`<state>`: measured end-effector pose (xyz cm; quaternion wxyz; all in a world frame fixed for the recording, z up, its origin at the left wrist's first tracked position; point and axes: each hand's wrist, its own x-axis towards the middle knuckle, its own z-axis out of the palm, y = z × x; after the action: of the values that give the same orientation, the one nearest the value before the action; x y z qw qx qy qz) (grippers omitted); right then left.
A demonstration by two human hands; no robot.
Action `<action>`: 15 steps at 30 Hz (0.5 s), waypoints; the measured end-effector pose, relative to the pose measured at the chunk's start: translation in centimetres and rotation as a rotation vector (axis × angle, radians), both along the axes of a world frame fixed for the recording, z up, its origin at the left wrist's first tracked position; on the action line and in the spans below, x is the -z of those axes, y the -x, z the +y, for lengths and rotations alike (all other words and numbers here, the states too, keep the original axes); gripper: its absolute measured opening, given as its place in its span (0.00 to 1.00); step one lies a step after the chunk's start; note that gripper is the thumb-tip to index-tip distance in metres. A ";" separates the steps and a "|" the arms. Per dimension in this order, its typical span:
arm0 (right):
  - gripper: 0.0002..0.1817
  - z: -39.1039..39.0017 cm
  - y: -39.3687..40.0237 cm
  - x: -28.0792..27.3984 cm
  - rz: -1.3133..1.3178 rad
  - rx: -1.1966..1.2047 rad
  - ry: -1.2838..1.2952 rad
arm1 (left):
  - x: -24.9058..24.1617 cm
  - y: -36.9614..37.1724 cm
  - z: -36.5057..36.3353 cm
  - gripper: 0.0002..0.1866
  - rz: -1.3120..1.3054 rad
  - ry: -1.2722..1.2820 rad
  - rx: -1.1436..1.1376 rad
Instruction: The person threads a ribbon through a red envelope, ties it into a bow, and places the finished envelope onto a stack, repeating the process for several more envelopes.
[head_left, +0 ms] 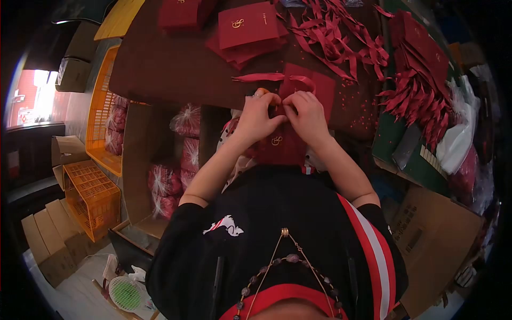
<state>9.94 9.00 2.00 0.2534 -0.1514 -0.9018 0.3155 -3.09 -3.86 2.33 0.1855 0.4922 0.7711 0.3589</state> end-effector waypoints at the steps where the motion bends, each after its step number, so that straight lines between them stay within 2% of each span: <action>1: 0.10 0.0 0.0 -0.4 -0.021 0.010 0.112 | 0.2 0.3 -0.2 0.23 0.002 0.001 0.000; 3: 0.11 0.6 -0.1 -1.2 -0.045 0.019 0.130 | 0.8 0.7 -0.6 0.20 -0.091 -0.123 0.082; 9: 0.12 2.4 -0.5 0.1 -0.005 -0.001 0.004 | 1.8 1.7 0.2 0.14 0.069 -0.070 0.025; 13: 0.11 2.9 -0.5 0.7 0.005 0.012 0.095 | 1.3 2.0 1.3 0.13 -0.020 -0.124 0.053; 15: 0.11 3.2 -0.6 0.7 0.013 0.009 0.093 | 1.0 1.5 1.8 0.14 0.166 -0.061 0.020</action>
<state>10.54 12.15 1.28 0.2534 -0.1651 -0.8839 0.3568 -4.58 -2.06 1.35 0.1093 0.5335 0.7674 0.3384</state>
